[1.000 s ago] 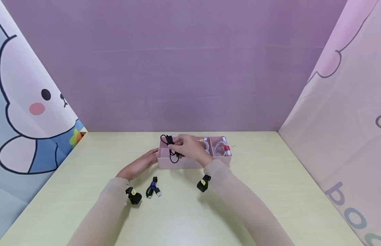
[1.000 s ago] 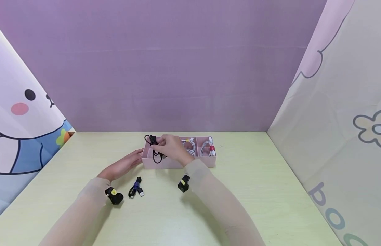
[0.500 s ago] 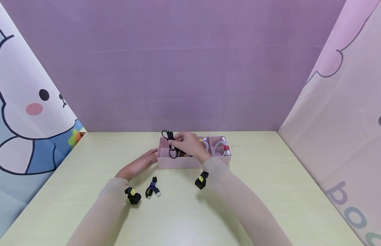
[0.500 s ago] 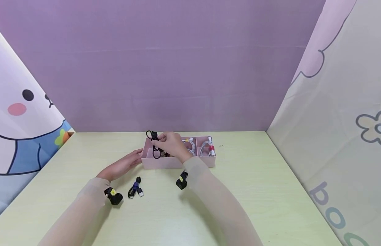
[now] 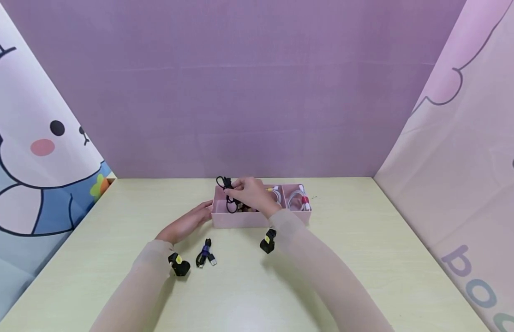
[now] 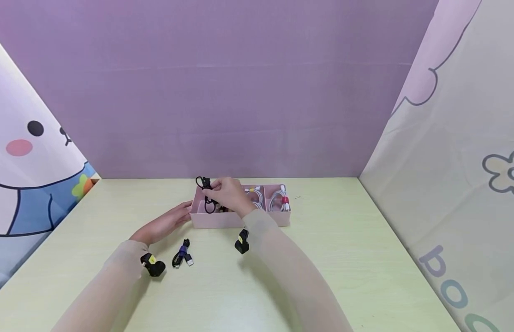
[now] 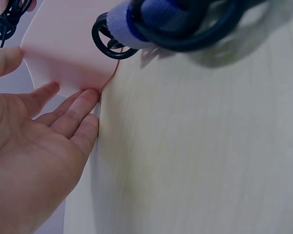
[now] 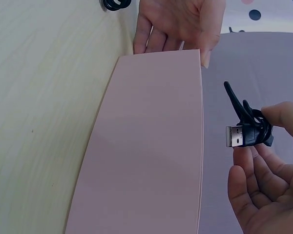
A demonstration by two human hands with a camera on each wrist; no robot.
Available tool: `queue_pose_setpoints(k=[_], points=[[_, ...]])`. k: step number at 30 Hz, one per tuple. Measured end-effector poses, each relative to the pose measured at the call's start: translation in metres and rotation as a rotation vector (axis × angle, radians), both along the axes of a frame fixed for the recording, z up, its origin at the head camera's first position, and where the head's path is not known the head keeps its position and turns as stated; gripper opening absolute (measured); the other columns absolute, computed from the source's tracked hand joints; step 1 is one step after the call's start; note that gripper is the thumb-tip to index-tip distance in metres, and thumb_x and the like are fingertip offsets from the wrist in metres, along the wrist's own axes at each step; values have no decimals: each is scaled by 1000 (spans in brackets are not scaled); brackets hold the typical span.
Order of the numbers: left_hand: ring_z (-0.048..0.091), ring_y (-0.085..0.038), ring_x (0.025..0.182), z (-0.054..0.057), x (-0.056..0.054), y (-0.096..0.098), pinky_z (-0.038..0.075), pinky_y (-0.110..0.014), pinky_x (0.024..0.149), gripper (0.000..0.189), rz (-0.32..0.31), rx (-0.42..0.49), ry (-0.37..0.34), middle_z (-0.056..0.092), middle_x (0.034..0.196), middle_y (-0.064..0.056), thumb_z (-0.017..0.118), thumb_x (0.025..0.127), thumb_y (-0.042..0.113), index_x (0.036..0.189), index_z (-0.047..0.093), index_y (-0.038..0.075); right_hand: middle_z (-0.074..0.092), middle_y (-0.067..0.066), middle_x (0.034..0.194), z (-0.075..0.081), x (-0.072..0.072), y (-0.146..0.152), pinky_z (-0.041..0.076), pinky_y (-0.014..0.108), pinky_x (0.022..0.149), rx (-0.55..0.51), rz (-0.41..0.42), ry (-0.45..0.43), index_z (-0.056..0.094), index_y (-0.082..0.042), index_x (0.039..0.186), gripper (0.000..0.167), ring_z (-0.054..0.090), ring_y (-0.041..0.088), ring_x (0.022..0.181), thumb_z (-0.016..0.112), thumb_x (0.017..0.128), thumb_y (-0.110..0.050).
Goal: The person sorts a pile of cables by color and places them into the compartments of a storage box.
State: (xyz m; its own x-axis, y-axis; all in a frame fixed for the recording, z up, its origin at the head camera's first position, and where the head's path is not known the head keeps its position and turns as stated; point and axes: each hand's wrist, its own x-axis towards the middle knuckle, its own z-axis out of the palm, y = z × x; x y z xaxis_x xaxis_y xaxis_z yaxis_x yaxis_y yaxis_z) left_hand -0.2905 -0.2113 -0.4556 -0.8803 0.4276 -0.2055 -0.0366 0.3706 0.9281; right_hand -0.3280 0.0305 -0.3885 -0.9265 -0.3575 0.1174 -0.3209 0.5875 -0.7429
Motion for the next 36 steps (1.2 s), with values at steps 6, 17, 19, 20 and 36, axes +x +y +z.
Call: queue_pose_setpoints(k=[6, 17, 19, 20, 36], points=[[26, -33, 148, -1, -1, 0, 14, -51, 121, 64, 5, -4, -3, 23, 164, -11, 34, 109, 45, 162, 12, 18, 71, 0, 101, 0, -1, -5, 57, 33, 77, 4, 3, -8, 71, -9, 115, 40, 65, 16, 92, 70, 94, -43], [26, -34, 147, 0, 0, -3, 14, -51, 121, 67, 1, 2, -5, 22, 164, -13, 33, 109, 48, 162, 10, 16, 71, 2, 102, -5, -3, -10, 57, 30, 73, 12, -24, 0, 71, -7, 115, 38, 66, 15, 90, 70, 95, -40], [26, -35, 147, 0, 1, -4, 14, -51, 121, 67, 1, 8, -2, 22, 164, -14, 33, 109, 48, 162, 10, 15, 71, 2, 103, -6, -3, -10, 57, 30, 72, 19, -32, -1, 71, -8, 114, 38, 65, 15, 89, 70, 94, -41], [26, -35, 147, 0, 1, -4, 14, -51, 121, 67, -3, 14, 0, 22, 164, -15, 33, 109, 47, 162, 9, 14, 71, 1, 103, -7, -3, -11, 56, 30, 72, 24, -37, -1, 71, -9, 114, 38, 65, 14, 89, 70, 94, -41], [25, -34, 148, 4, 4, -7, 14, -50, 121, 68, -22, 18, 5, 20, 165, -13, 33, 108, 51, 162, 13, 14, 71, 0, 104, -2, 0, -18, 57, 31, 74, 14, -54, -12, 74, -11, 115, 37, 65, 14, 89, 69, 95, -42]])
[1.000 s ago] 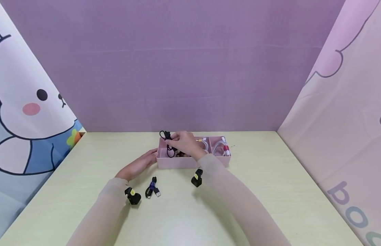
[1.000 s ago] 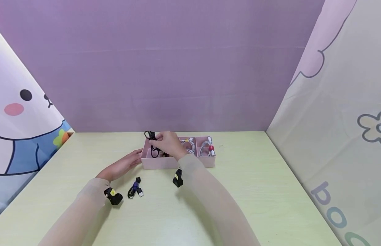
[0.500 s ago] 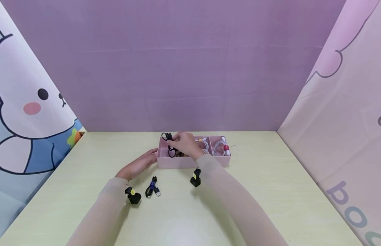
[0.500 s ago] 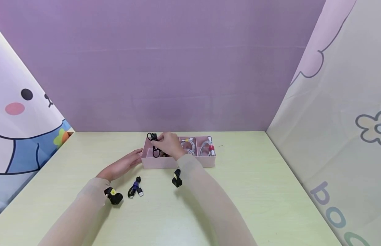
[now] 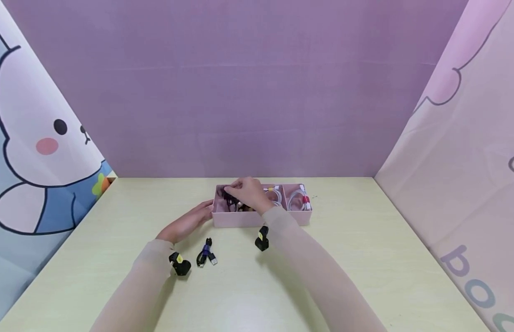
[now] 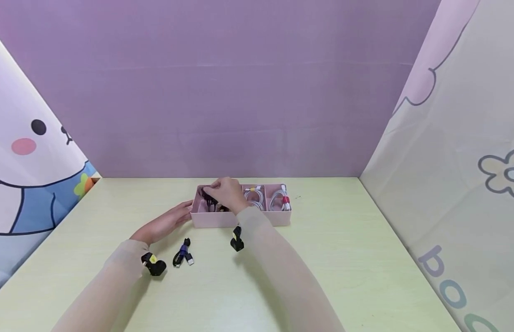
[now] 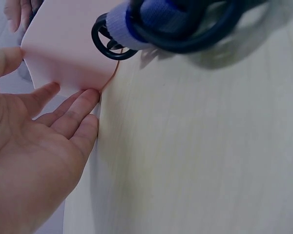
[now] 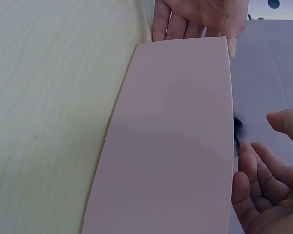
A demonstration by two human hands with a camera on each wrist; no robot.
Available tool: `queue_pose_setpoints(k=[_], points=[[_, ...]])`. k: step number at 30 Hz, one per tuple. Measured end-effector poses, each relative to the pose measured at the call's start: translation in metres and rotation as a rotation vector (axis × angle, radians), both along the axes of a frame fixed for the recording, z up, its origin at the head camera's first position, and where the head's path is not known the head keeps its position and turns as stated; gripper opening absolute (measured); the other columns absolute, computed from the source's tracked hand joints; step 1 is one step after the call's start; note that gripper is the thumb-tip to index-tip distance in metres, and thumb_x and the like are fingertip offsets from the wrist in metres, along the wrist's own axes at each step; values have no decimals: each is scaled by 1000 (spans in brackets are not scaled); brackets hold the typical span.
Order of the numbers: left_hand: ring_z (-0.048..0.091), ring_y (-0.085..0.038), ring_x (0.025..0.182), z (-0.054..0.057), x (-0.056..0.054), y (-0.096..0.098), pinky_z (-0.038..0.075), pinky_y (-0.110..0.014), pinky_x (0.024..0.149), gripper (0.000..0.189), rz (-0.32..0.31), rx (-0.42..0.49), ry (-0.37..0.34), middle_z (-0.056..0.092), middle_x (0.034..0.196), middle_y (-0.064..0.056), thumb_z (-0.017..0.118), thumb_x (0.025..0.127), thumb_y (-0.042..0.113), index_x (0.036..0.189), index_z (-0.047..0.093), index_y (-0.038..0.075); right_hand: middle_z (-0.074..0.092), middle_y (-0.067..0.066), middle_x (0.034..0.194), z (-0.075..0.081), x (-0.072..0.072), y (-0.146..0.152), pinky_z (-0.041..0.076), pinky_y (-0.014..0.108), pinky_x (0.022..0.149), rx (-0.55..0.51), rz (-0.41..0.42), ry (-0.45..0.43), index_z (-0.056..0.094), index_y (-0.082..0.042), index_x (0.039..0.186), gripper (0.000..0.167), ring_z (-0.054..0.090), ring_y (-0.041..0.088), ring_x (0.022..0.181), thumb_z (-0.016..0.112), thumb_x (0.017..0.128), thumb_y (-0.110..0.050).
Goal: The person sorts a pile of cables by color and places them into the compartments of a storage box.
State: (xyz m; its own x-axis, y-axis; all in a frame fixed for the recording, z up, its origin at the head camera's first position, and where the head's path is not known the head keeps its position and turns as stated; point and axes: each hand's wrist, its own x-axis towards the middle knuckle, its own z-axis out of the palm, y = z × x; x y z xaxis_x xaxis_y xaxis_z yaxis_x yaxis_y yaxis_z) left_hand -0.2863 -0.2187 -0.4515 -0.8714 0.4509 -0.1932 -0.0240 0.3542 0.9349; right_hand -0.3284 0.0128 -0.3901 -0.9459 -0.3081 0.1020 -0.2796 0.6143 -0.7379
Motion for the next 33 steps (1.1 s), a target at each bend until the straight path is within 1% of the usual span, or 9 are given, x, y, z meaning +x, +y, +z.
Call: queue_pose_setpoints(k=[4, 10, 17, 26, 33], points=[[23, -34, 149, 0, 0, 0, 13, -51, 122, 71, 1, 3, -12, 18, 165, -13, 33, 108, 53, 162, 11, 14, 71, 1, 106, 0, 1, 2, 57, 33, 77, -1, 3, 7, 74, -12, 114, 32, 66, 16, 92, 68, 96, -38], [24, -35, 148, 0, 0, 0, 13, -50, 121, 67, 13, 1, -17, 21, 164, -15, 32, 109, 48, 162, 10, 14, 71, 2, 109, 0, 0, 5, 56, 35, 82, 21, 13, 12, 73, -12, 115, 32, 65, 18, 97, 66, 97, -39], [26, -33, 148, 0, 1, 0, 15, -51, 121, 64, 18, -4, -16, 25, 163, -11, 33, 109, 46, 162, 12, 18, 70, 1, 109, 1, 3, 6, 56, 36, 81, 28, 29, 3, 73, -14, 115, 31, 65, 18, 96, 66, 98, -39], [26, -34, 148, 1, 1, 1, 14, -53, 121, 63, 14, 3, -11, 25, 163, -11, 32, 109, 46, 162, 13, 18, 70, -1, 104, 4, 9, 6, 56, 33, 74, 32, 41, 15, 74, -15, 111, 27, 64, 15, 90, 67, 98, -37], [25, -33, 148, 0, 0, 1, 14, -53, 121, 63, 10, 9, -15, 23, 164, -10, 32, 109, 47, 162, 13, 19, 71, -4, 99, 4, 11, 6, 55, 33, 79, 46, 67, 27, 74, -15, 110, 26, 64, 15, 91, 67, 97, -37]])
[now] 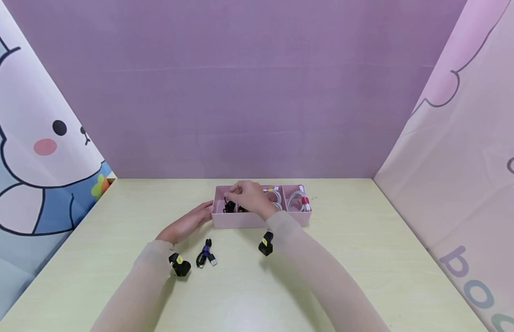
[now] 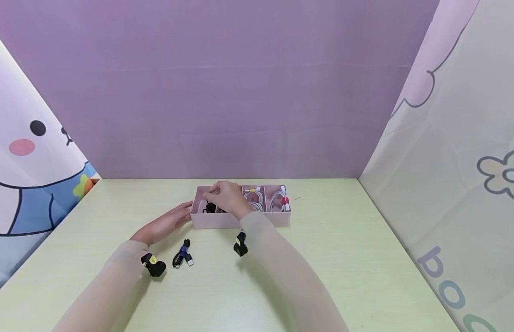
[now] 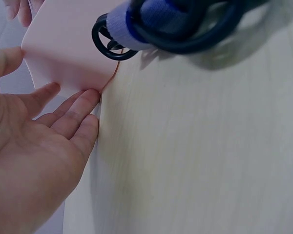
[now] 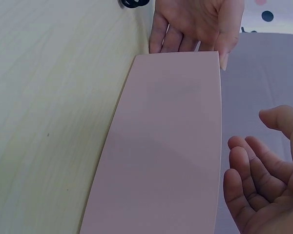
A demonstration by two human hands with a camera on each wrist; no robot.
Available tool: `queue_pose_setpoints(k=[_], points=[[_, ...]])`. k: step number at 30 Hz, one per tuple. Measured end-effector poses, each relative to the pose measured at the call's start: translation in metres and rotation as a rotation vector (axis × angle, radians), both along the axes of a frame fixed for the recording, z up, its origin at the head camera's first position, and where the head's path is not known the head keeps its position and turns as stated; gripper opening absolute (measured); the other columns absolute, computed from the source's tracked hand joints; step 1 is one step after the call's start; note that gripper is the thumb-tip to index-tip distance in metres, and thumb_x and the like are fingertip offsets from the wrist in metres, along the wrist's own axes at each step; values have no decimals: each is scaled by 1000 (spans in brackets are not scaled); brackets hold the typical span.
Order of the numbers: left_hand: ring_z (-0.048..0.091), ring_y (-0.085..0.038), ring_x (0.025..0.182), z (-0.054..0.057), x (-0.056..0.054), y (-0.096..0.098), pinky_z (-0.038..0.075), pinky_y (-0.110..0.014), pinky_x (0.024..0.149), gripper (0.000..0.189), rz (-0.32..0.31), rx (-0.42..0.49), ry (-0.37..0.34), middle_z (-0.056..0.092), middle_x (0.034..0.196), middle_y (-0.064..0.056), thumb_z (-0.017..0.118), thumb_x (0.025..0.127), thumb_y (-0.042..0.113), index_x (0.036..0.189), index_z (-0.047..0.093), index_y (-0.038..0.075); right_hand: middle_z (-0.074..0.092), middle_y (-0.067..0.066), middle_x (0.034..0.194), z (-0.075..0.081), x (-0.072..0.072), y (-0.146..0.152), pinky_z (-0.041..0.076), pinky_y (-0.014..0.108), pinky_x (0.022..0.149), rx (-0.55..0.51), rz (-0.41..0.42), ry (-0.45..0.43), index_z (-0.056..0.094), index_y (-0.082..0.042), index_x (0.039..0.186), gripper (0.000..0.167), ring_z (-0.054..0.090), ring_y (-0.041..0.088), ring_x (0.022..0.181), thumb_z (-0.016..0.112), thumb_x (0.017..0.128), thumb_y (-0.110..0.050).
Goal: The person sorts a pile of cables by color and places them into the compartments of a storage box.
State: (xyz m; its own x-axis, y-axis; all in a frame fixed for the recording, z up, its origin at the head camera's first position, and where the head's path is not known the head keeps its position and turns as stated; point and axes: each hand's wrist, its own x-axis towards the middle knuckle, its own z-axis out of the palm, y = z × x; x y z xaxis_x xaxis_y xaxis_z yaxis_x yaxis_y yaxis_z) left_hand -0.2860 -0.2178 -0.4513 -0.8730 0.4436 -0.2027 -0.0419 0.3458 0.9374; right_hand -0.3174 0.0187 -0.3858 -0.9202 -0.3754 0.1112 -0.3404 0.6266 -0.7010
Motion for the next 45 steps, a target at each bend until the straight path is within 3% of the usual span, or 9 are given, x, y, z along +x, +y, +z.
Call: queue_pose_setpoints(k=[11, 19, 24, 38, 45], points=[[25, -33, 148, 0, 0, 0, 14, -53, 121, 65, -1, 4, 2, 22, 164, -9, 34, 108, 48, 162, 14, 18, 71, -6, 99, 2, 10, 2, 56, 30, 76, -14, 40, 4, 73, -15, 109, 27, 65, 11, 88, 67, 97, -39], [24, -32, 148, 1, 0, 0, 14, -52, 121, 65, -8, 5, 0, 22, 164, -8, 34, 109, 49, 162, 13, 18, 72, -4, 95, 4, 20, -1, 56, 28, 75, -46, 66, 7, 75, -13, 107, 21, 65, 11, 86, 71, 95, -30], [25, -32, 148, 2, 1, 1, 15, -50, 122, 64, -7, 10, 1, 23, 164, -9, 34, 109, 46, 162, 13, 16, 72, -6, 92, 4, 25, -1, 55, 27, 78, -20, 77, 43, 76, -14, 105, 23, 65, 9, 85, 71, 94, -33], [25, -31, 148, 1, 1, 0, 16, -49, 122, 65, -1, -2, 4, 22, 164, -9, 33, 109, 47, 162, 11, 16, 73, -5, 93, 1, 35, -1, 55, 24, 76, -24, 133, 50, 76, -11, 106, 19, 66, 7, 84, 70, 94, -24], [24, -32, 148, 2, 1, 0, 16, -49, 122, 63, -9, 1, 4, 22, 164, -11, 31, 110, 42, 162, 9, 15, 73, -4, 93, 0, 41, 0, 55, 22, 73, -17, 161, 28, 76, -12, 105, 20, 66, 6, 82, 73, 93, -28]])
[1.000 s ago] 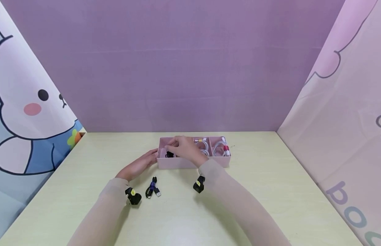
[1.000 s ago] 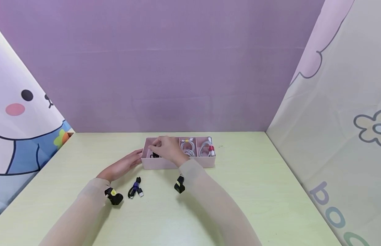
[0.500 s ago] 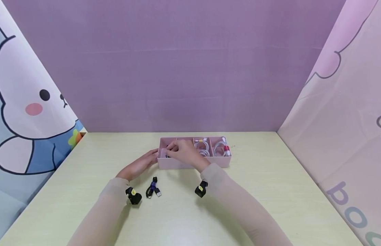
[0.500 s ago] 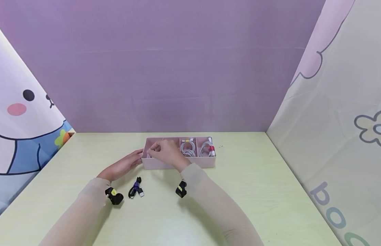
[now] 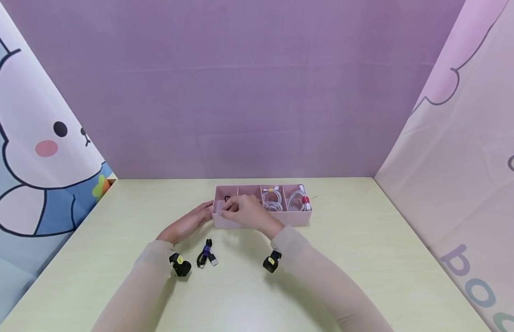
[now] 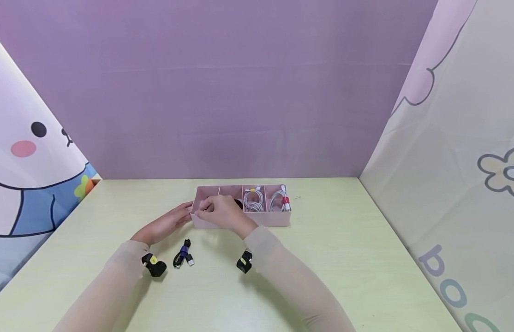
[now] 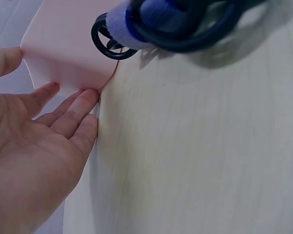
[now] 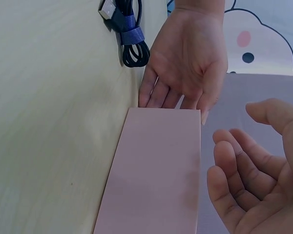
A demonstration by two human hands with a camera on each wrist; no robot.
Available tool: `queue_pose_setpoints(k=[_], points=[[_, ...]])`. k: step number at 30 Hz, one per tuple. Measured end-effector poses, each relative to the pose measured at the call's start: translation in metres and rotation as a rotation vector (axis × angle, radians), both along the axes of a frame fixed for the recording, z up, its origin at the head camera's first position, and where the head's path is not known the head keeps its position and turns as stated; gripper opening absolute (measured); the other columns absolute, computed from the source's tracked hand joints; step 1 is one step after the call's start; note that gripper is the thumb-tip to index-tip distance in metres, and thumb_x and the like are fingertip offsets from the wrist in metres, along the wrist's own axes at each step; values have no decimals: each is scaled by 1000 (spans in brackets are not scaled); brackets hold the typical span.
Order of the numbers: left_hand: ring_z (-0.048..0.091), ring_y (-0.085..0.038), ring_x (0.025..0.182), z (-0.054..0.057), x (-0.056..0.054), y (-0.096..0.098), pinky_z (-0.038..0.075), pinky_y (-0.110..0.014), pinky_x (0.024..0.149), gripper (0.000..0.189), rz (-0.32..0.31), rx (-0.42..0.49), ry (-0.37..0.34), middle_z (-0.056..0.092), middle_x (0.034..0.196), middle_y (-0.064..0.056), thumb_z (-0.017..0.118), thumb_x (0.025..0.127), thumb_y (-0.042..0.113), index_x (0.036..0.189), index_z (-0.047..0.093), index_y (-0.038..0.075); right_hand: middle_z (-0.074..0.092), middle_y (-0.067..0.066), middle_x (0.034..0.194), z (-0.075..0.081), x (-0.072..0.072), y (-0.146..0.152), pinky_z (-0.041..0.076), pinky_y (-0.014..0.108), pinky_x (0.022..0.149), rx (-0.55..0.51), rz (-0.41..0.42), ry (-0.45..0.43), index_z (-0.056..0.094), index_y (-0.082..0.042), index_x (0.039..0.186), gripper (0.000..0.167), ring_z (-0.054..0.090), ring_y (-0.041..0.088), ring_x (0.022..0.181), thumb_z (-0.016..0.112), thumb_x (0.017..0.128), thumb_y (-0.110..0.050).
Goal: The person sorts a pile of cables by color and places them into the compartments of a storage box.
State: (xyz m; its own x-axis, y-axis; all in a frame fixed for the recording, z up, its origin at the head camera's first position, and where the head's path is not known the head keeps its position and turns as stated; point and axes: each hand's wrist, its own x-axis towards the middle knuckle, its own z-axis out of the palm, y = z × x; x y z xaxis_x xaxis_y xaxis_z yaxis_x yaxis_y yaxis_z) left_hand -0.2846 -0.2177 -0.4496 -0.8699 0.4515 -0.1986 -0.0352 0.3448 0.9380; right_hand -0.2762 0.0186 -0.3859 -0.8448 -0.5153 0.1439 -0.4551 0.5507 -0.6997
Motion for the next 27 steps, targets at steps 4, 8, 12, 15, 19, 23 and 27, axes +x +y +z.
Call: queue_pose_setpoints(k=[4, 8, 12, 15, 19, 23, 27], points=[[25, -30, 148, 1, 0, 1, 17, -47, 122, 62, 5, 0, 0, 24, 163, -10, 33, 110, 42, 162, 11, 16, 73, -4, 94, 0, 2, 1, 55, 22, 73, 8, 14, -11, 76, -12, 105, 20, 65, 6, 83, 73, 93, -28], [25, -31, 148, 0, 0, 2, 17, -48, 122, 63, 7, -3, 2, 22, 164, -10, 33, 110, 43, 162, 10, 16, 72, -7, 90, -2, 5, 0, 53, 22, 71, 39, 42, -13, 76, -13, 103, 19, 64, 5, 80, 72, 94, -29], [25, -32, 148, -1, 0, 2, 16, -50, 121, 63, 6, -5, 9, 22, 164, -11, 32, 110, 44, 162, 11, 16, 71, -10, 87, -6, 9, -2, 52, 22, 69, 63, 94, -22, 77, -15, 101, 17, 62, 5, 76, 72, 94, -29], [25, -34, 148, -1, 0, 2, 15, -51, 121, 63, 3, -1, 17, 23, 163, -13, 31, 110, 43, 162, 11, 14, 73, -9, 90, -10, 12, -2, 52, 23, 73, 84, 123, -19, 77, -14, 102, 19, 63, 3, 77, 71, 95, -31], [26, -33, 147, -1, 0, 2, 16, -49, 121, 64, 11, -14, 11, 26, 163, -12, 31, 110, 46, 162, 11, 16, 74, -9, 92, -14, 14, -3, 52, 25, 78, 109, 130, -22, 77, -16, 104, 24, 64, 2, 79, 69, 95, -36], [26, -34, 148, -1, 0, 2, 16, -50, 122, 65, 11, -21, 14, 24, 163, -13, 31, 110, 47, 162, 11, 16, 74, -9, 92, -20, 14, -5, 53, 23, 77, 112, 153, -43, 77, -16, 105, 25, 65, 2, 78, 70, 94, -37], [26, -36, 147, -2, -1, 2, 15, -50, 121, 63, 0, -5, 31, 23, 163, -14, 30, 110, 45, 162, 12, 13, 73, -12, 89, -27, 15, -7, 52, 19, 73, 145, 178, -44, 78, -17, 105, 26, 63, 0, 77, 70, 95, -40]])
